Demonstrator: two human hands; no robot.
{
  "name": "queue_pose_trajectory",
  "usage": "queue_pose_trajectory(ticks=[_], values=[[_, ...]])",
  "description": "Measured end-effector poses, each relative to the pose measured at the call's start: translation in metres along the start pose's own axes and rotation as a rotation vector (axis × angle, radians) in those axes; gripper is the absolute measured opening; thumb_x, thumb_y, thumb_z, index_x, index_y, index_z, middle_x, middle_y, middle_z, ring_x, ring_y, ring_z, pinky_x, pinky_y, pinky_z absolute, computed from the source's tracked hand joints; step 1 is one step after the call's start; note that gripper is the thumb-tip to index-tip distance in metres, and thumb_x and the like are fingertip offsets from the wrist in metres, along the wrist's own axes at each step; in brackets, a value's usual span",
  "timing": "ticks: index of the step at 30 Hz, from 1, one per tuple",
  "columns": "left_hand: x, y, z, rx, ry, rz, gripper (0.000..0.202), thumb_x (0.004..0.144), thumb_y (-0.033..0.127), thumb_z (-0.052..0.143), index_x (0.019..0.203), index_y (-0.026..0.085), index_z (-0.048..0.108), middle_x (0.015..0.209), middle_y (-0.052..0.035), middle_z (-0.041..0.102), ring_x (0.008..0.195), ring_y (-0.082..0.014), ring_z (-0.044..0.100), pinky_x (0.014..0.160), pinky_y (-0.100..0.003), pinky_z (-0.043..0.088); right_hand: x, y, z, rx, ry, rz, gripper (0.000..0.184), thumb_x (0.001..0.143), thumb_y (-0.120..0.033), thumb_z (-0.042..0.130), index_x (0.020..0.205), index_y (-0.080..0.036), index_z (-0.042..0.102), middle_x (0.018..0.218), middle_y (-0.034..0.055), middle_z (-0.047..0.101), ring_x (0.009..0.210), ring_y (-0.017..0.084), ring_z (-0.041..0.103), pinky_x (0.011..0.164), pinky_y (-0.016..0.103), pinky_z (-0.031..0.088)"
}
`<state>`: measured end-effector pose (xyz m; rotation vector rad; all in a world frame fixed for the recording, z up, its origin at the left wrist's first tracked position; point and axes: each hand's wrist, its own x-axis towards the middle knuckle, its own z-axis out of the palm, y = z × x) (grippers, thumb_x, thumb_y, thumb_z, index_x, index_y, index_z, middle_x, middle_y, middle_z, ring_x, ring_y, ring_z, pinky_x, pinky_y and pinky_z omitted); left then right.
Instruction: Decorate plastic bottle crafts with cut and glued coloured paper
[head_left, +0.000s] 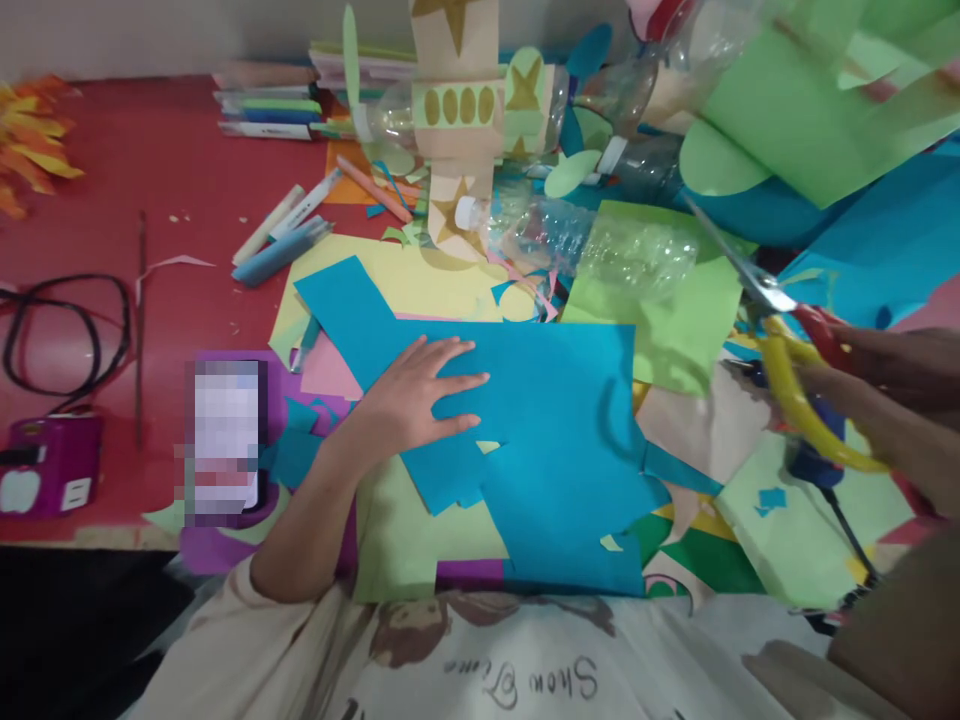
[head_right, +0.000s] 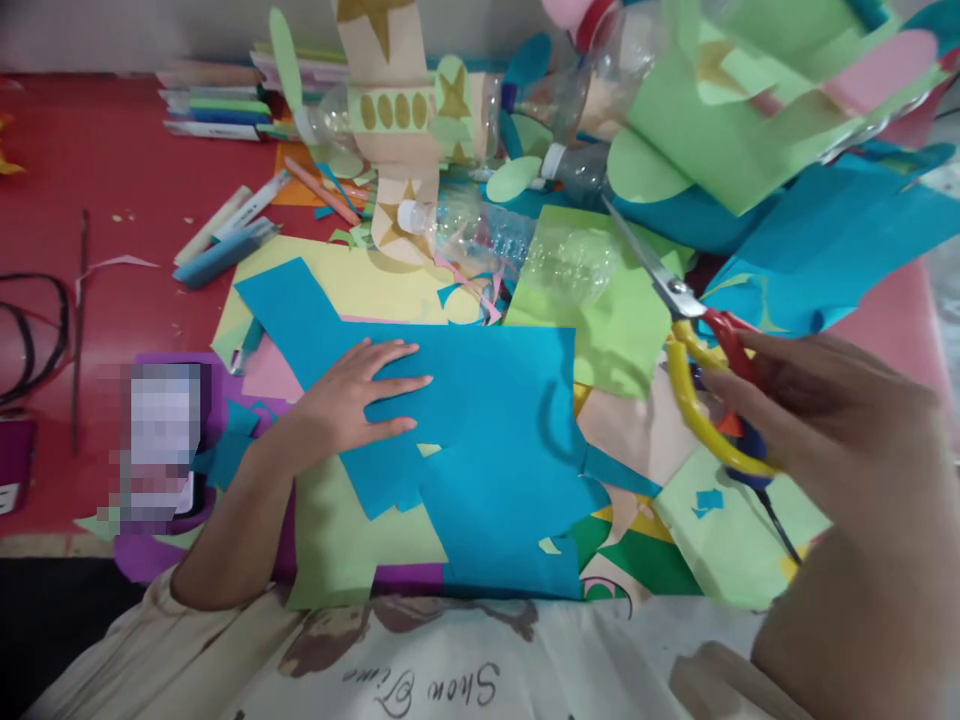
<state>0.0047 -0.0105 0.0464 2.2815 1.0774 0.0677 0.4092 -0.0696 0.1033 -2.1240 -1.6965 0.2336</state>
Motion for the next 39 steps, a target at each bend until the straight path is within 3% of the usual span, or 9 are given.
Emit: queue_pose_trajectory(ticks=[3,7,13,22,24,26,30,34,39], values=[[-0.002,-0.002,-0.001,-0.017,0.015,0.008,0.042,0.091,0.050,0.057,0.127,0.032,0.064,0.153,-0.0039,0.044,0.142,-0.0319,0.039,0.122,-0.056,0.019,0.025,-0.018,0.035,-0.212,0.165,0.001,0.055,0.076,-0.064,0.062,0.101,-0.018,0.076,0.068,0.0073,0.062,0.053,0.016,0.052,0.057,0.036,0.049],[-0.002,-0.002,0.001,-0.010,0.022,0.010,0.039,0.092,0.048,0.056,0.126,0.032,0.065,0.153,-0.0038,0.045,0.141,-0.0312,0.040,0.122,-0.056,0.020,0.027,-0.026,0.054,-0.293,0.165,-0.068,0.039,0.074,-0.045,0.068,0.098,-0.015,0.075,0.068,0.0070,0.060,0.055,0.015,0.049,0.058,0.033,0.047],[-0.001,0.000,0.000,0.047,0.030,0.016,0.036,0.094,0.044,0.054,0.125,0.033,0.066,0.151,-0.0040,0.047,0.139,-0.0305,0.043,0.120,-0.056,0.025,0.012,-0.033,0.076,-0.161,0.157,-0.236,0.046,0.080,-0.050,0.063,0.104,-0.012,0.073,0.087,0.0144,0.069,0.059,0.017,0.059,0.058,0.031,0.054],[0.000,0.004,0.000,0.072,-0.007,0.031,0.038,0.097,0.043,0.048,0.130,0.031,0.062,0.155,-0.0070,0.041,0.142,-0.0317,0.040,0.119,-0.058,0.025,0.034,-0.055,0.094,-0.246,0.125,-0.333,0.054,0.091,-0.055,0.048,0.108,-0.009,0.070,0.093,0.0192,0.068,0.088,0.031,0.065,0.075,0.046,0.054],[0.000,0.004,0.002,0.082,-0.002,0.047,0.039,0.098,0.044,0.047,0.132,0.032,0.060,0.156,-0.0066,0.039,0.142,-0.0319,0.039,0.119,-0.058,0.026,0.030,-0.074,0.093,-0.159,0.144,-0.372,0.053,0.094,-0.055,0.043,0.110,-0.011,0.067,0.100,0.0195,0.067,0.097,0.032,0.064,0.085,0.049,0.053],[0.000,0.004,0.004,0.092,-0.006,0.053,0.040,0.098,0.045,0.046,0.134,0.032,0.059,0.157,-0.0069,0.038,0.143,-0.0325,0.037,0.118,-0.058,0.025,0.021,-0.093,0.098,0.029,0.034,-0.431,0.052,0.097,-0.052,0.040,0.122,-0.012,0.059,0.118,0.0213,0.062,0.111,0.030,0.062,0.089,0.047,0.054],[0.001,0.004,0.007,0.104,-0.019,0.064,0.045,0.096,0.046,0.049,0.139,0.033,0.054,0.159,-0.0068,0.033,0.145,-0.0341,0.034,0.118,-0.059,0.024,0.002,-0.114,0.122,0.188,-0.150,-0.500,0.065,0.092,-0.059,0.046,0.148,-0.028,0.035,0.156,0.0157,0.031,0.141,0.037,0.038,0.101,0.057,0.048],[0.002,0.006,0.010,0.105,-0.015,0.074,0.046,0.096,0.046,0.049,0.140,0.032,0.052,0.160,-0.0073,0.032,0.146,-0.0343,0.032,0.119,-0.059,0.022,-0.015,-0.117,0.133,0.293,-0.181,-0.498,0.060,0.095,-0.051,0.045,0.151,-0.038,0.027,0.159,0.0072,0.028,0.146,0.035,0.032,0.108,0.062,0.041],[0.001,0.003,0.004,-0.042,0.037,0.021,0.046,0.100,0.042,0.038,0.141,0.025,0.051,0.157,-0.0067,0.038,0.145,-0.0277,0.036,0.118,-0.047,0.031,-0.029,-0.111,0.130,0.410,-0.101,-0.521,0.064,0.092,-0.058,0.048,0.150,-0.043,0.027,0.154,0.0076,0.034,0.131,0.035,0.050,0.092,0.055,0.056]])
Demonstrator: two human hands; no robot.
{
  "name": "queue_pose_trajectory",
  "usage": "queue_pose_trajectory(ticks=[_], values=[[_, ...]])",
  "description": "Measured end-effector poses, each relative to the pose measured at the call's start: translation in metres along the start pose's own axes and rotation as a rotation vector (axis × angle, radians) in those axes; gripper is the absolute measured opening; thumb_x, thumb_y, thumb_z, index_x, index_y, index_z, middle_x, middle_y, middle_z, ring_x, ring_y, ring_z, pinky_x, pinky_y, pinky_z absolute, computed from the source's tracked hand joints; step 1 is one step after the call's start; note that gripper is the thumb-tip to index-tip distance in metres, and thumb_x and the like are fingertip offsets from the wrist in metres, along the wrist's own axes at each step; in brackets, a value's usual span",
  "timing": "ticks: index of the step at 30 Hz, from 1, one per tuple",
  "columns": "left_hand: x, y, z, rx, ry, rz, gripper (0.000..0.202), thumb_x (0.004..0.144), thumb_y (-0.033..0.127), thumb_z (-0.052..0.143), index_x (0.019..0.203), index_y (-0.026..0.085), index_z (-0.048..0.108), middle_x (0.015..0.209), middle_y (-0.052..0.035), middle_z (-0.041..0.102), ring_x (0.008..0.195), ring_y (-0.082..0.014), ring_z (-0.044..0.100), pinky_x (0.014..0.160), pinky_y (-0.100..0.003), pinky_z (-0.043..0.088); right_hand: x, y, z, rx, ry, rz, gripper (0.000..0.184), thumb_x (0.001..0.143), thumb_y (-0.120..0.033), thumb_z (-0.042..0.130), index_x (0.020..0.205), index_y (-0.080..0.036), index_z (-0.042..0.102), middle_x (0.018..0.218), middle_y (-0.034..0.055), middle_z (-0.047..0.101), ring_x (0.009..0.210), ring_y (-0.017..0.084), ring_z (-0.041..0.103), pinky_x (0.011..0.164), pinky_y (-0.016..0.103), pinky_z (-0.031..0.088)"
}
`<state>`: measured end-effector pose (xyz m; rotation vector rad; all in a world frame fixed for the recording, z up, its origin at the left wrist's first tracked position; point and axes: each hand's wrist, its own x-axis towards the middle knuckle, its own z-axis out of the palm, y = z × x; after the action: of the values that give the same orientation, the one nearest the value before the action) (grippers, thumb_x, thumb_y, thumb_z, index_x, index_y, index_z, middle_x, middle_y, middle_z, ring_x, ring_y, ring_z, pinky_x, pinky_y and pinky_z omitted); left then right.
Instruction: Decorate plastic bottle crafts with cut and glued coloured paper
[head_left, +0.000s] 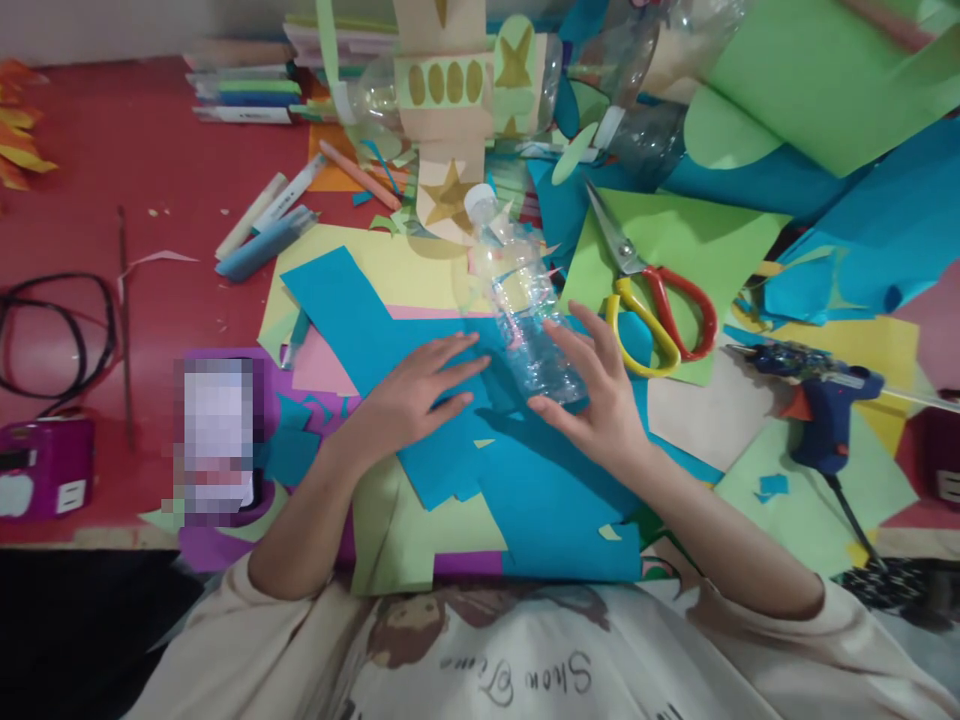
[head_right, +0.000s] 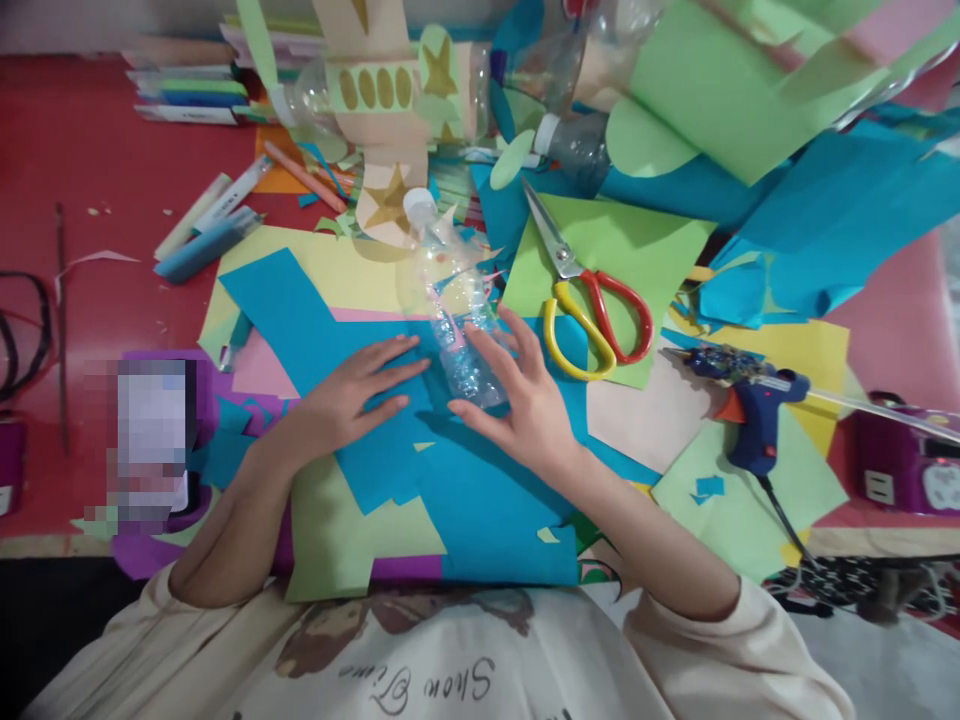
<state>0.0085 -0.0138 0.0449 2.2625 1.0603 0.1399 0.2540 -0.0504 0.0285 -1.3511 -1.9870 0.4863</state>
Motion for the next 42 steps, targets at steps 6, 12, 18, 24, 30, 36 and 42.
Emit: queue_pose_trajectory(ticks=[6,12,18,24,30,36,42], values=[[-0.003,-0.023,-0.016,0.098,0.444,-0.398,0.037,0.096,0.037,0.038,0.121,0.021,0.061,0.127,-0.0098,0.065,0.121,-0.0279,0.058,0.104,-0.045,0.045,-0.002,0.003,-0.001,-0.014,0.095,0.005,0.057,0.091,-0.057,0.049,0.145,-0.039,0.039,0.125,0.0102,0.052,0.111,0.031,0.059,0.078,0.049,0.061],[0.002,-0.023,-0.011,0.323,0.394,-0.615,0.031,0.074,0.044,0.073,0.092,0.022,0.060,0.107,-0.0117,0.062,0.111,-0.0362,0.057,0.098,-0.049,0.044,-0.005,-0.002,-0.002,0.009,0.014,0.117,0.070,0.091,-0.059,0.045,0.154,-0.040,0.019,0.121,0.0116,0.048,0.090,0.025,0.060,0.070,0.048,0.059],[0.003,-0.017,-0.010,0.346,0.362,-0.652,0.038,0.075,0.047,0.073,0.097,0.021,0.054,0.101,-0.0103,0.059,0.109,-0.0348,0.056,0.095,-0.049,0.044,-0.007,-0.001,-0.001,0.033,-0.033,0.085,0.063,0.091,-0.064,0.042,0.149,-0.041,0.031,0.122,0.0108,0.043,0.088,0.022,0.057,0.064,0.042,0.057],[0.001,-0.029,-0.009,0.322,0.439,-0.625,0.038,0.069,0.052,0.076,0.072,0.024,0.051,0.100,-0.0096,0.056,0.108,-0.0357,0.055,0.096,-0.050,0.044,-0.009,-0.003,0.003,0.037,0.003,0.050,0.063,0.089,-0.067,0.043,0.144,-0.041,0.032,0.141,0.0117,0.032,0.083,0.021,0.057,0.065,0.047,0.058],[-0.004,-0.028,-0.017,-0.107,0.457,-0.453,0.025,0.079,0.046,0.064,0.090,0.025,0.054,0.093,-0.0027,0.063,0.094,-0.0246,0.061,0.087,-0.041,0.052,-0.013,-0.003,0.004,0.057,-0.045,0.069,0.070,0.086,-0.071,0.044,0.146,-0.042,0.024,0.152,0.0110,0.022,0.092,0.026,0.061,0.070,0.051,0.058],[-0.006,-0.007,-0.023,-0.682,0.540,-0.395,0.060,0.079,0.054,0.066,0.130,0.029,0.047,0.130,-0.0042,0.060,0.113,-0.0282,0.059,0.089,-0.040,0.053,-0.013,-0.002,0.005,0.077,-0.063,0.093,0.075,0.086,-0.073,0.042,0.149,-0.039,0.019,0.153,0.0128,0.022,0.100,0.028,0.060,0.074,0.051,0.060],[0.004,0.013,0.000,-1.117,0.388,-0.375,0.074,0.095,0.063,0.001,0.137,0.019,0.041,0.117,-0.0106,0.070,0.105,-0.0289,0.067,0.082,-0.046,0.059,-0.013,-0.004,0.006,0.109,-0.089,0.073,0.075,0.089,-0.068,0.041,0.152,-0.038,0.015,0.156,0.0120,0.017,0.118,0.032,0.054,0.077,0.048,0.061]])
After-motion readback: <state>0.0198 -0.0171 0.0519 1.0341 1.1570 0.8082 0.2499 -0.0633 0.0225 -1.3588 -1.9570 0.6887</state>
